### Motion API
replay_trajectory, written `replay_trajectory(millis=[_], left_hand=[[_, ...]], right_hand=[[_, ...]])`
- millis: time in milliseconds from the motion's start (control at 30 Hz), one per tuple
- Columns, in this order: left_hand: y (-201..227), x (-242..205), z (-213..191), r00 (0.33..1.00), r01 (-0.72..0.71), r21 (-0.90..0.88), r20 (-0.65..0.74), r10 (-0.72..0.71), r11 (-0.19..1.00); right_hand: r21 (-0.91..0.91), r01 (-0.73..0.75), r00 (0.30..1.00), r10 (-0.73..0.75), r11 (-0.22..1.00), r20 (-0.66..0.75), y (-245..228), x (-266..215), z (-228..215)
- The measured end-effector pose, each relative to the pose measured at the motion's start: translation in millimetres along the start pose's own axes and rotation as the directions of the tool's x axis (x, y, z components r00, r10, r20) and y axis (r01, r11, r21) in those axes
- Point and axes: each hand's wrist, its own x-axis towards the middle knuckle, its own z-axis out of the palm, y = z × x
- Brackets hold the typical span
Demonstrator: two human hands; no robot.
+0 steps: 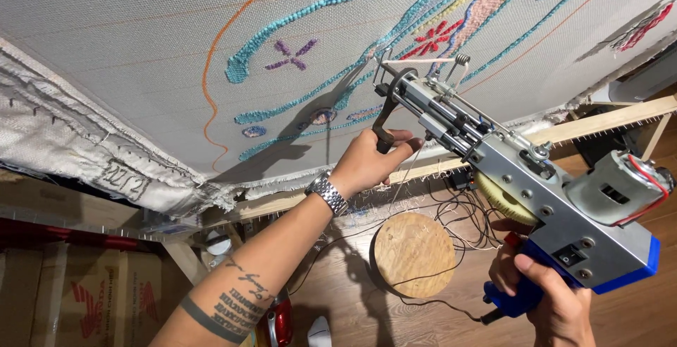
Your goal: Using a tufting gun to create a colorful pattern on a rug canvas.
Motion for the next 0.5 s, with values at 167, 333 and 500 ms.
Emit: replay_trajectory(millis=[167, 333, 500], left_hand=[[1, 4, -3, 1.0, -0.006, 0.009, -0.014, 0.007, 1.0], [4, 6, -7, 0.999, 0.042, 0.031, -0.003, -0.042, 0.999], [2, 11, -11, 0.999, 0.043, 0.02, 0.004, -0.043, 0.999]], right_hand=[[0.059, 0.021, 0.998, -0.025, 0.998, 0.064, 1, 6, 0], [0.052, 0.02, 1.0, -0.021, 0.998, 0.019, 0, 11, 8], [0.079, 0.023, 1.0, -0.025, 0.997, 0.016, 2, 16, 13]])
